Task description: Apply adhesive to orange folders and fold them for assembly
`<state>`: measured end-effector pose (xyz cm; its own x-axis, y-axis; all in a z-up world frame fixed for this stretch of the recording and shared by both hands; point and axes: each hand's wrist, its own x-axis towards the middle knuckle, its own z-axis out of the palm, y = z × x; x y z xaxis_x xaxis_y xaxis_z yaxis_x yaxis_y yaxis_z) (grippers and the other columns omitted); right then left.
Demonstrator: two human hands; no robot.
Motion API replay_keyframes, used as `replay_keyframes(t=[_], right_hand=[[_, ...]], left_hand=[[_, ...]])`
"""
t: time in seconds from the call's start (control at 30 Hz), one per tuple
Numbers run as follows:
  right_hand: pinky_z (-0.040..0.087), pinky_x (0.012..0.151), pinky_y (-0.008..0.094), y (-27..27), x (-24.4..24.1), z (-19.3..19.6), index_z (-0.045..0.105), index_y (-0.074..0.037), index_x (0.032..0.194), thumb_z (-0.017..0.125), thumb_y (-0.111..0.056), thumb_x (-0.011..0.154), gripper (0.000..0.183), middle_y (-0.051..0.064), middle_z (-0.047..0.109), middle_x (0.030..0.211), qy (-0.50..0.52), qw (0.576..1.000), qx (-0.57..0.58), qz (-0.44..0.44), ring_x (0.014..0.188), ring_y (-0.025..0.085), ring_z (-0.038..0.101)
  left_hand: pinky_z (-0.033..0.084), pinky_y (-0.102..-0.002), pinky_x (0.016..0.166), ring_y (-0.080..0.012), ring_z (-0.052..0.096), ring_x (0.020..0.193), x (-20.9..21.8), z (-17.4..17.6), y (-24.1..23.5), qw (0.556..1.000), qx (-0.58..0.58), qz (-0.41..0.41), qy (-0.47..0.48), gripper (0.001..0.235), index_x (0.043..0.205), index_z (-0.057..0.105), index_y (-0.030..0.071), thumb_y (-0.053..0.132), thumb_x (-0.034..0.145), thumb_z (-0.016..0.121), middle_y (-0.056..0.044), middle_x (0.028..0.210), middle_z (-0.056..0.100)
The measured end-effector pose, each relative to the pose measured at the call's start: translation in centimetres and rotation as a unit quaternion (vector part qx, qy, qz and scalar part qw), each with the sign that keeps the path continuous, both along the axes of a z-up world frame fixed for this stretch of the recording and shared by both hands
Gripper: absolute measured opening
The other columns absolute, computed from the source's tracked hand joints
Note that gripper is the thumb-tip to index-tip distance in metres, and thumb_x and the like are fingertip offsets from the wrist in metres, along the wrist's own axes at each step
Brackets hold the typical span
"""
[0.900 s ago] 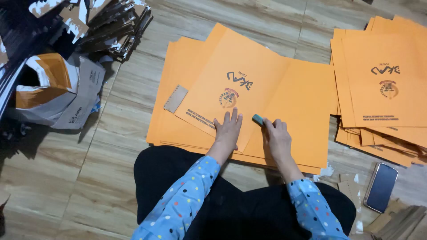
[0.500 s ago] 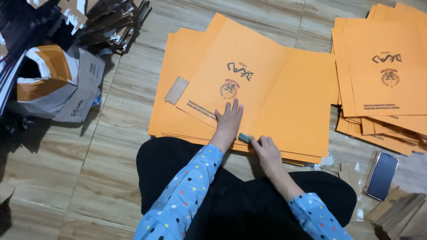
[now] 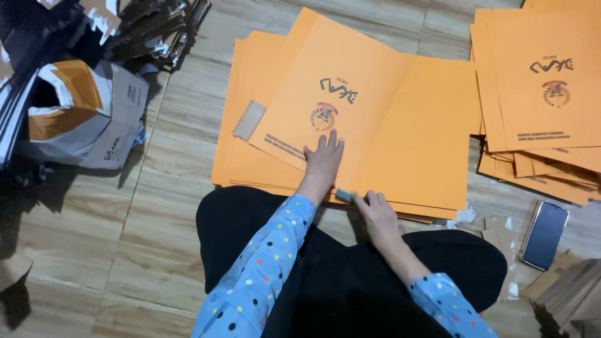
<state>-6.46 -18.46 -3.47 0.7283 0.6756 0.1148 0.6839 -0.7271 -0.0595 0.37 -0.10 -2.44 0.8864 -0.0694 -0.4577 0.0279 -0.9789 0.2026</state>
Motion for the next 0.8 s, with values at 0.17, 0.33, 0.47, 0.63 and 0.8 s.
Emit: replay_keyframes(t=[0.17, 0.33, 0.47, 0.63, 0.8], right_hand=[[0.048, 0.067, 0.03, 0.5, -2.3, 3.7, 0.056, -0.017, 0.101, 0.058, -0.023, 0.079, 0.023, 0.005, 0.051, 0.085, 0.25, 0.963, 0.089, -0.042, 0.084, 0.024, 0.055], [0.052, 0.066, 0.035, 1.9, 0.7, -0.7, 0.054, -0.002, 0.115, 0.048, -0.018, 0.092, 0.029, 0.02, 0.063, 0.103, 0.443, 0.745, 0.408, -0.287, 0.082, 0.022, 0.062], [0.055, 0.055, 0.033, 3.5, 3.3, -3.0, 0.048, 0.0, 0.116, 0.05, -0.026, 0.089, 0.037, 0.013, 0.062, 0.095, 0.535, 0.526, 0.499, -0.435, 0.076, 0.021, 0.062], [0.054, 0.04, 0.032, 4.7, 4.4, -8.6, 0.051, 0.002, 0.103, 0.062, -0.022, 0.08, 0.035, 0.012, 0.063, 0.072, 0.53, 0.555, 0.46, -0.445, 0.056, 0.019, 0.061], [0.05, 0.068, 0.037, 4.1, 4.8, -7.9, 0.053, -0.02, 0.085, 0.07, -0.051, 0.07, 0.039, -0.005, 0.065, 0.071, 0.413, 0.8, 0.201, -0.387, 0.073, 0.021, 0.064]], left_hand=[[0.043, -0.061, 0.081, -0.0283, 0.027, 0.123, -0.6, 1.2, 1.0, 0.998, 0.012, -0.035, -0.042, 0.111, 0.135, 0.03, 0.011, 0.029, 0.042, 0.089, -0.014, 0.144, 0.02], [0.048, -0.054, 0.082, -0.0275, 0.036, 0.116, -1.3, 1.1, 2.3, 0.995, -0.029, -0.036, -0.093, 0.104, 0.13, 0.037, 0.009, 0.035, 0.043, 0.087, -0.013, 0.137, 0.032], [0.049, -0.047, 0.083, -0.0289, 0.039, 0.113, -1.9, 0.9, 2.7, 0.992, -0.046, -0.034, -0.112, 0.096, 0.127, 0.04, 0.007, 0.039, 0.047, 0.084, -0.014, 0.131, 0.037], [0.049, -0.045, 0.083, -0.0295, 0.04, 0.112, -1.9, 1.3, 2.8, 0.992, -0.043, -0.036, -0.11, 0.096, 0.126, 0.041, 0.007, 0.041, 0.047, 0.083, -0.014, 0.13, 0.037], [0.048, -0.048, 0.084, -0.0311, 0.038, 0.114, -2.0, 0.6, 3.0, 0.992, -0.058, -0.04, -0.102, 0.095, 0.128, 0.039, 0.008, 0.041, 0.05, 0.082, -0.015, 0.131, 0.036]])
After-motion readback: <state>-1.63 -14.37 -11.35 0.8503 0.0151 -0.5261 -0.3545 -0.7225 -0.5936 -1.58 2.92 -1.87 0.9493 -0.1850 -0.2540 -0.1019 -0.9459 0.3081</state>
